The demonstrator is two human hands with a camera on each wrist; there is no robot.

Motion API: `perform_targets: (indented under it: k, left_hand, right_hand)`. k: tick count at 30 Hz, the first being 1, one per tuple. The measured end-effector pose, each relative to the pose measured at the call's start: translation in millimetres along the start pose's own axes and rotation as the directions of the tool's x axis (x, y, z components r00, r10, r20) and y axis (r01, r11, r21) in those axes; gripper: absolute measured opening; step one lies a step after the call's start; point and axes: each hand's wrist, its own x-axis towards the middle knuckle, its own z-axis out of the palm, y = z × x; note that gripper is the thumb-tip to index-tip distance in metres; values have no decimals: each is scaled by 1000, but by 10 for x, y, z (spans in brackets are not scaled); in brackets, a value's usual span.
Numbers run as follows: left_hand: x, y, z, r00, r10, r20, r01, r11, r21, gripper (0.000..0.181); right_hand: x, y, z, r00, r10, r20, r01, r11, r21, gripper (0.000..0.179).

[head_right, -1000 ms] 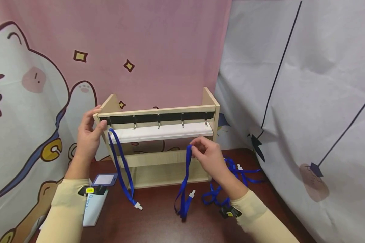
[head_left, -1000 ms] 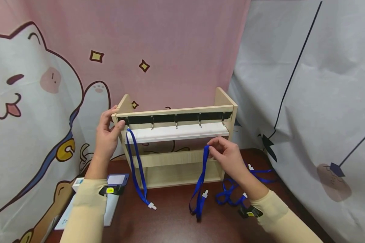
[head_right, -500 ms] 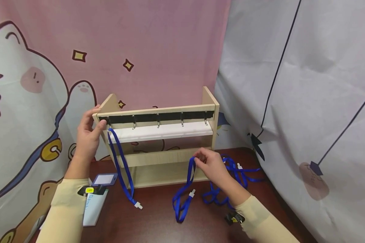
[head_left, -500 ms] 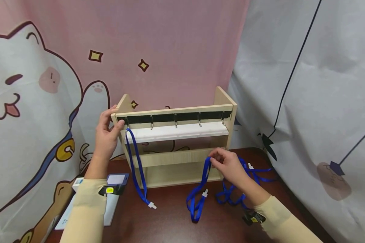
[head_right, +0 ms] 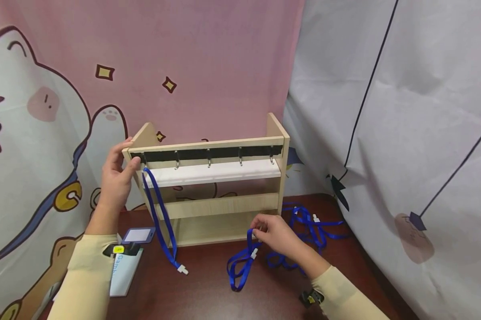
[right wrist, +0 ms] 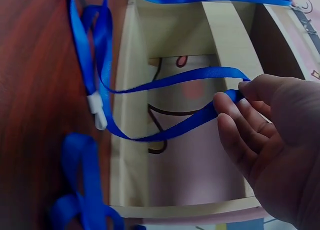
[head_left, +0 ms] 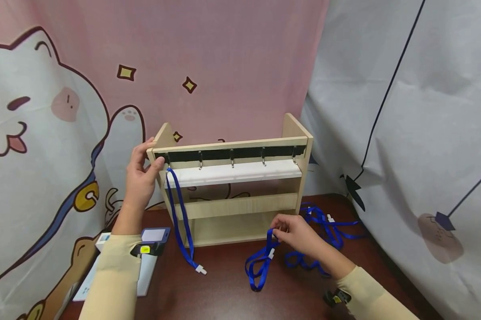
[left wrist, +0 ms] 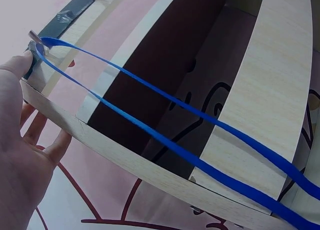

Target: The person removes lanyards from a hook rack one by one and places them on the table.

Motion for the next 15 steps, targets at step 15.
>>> perform_targets:
  k: [15]
  left_hand:
    - [6, -48, -8, 1000, 16, 1, -16, 1000, -11, 45]
  right_hand:
    - [-107, 127, 403, 991, 41, 130, -58, 990, 130, 9]
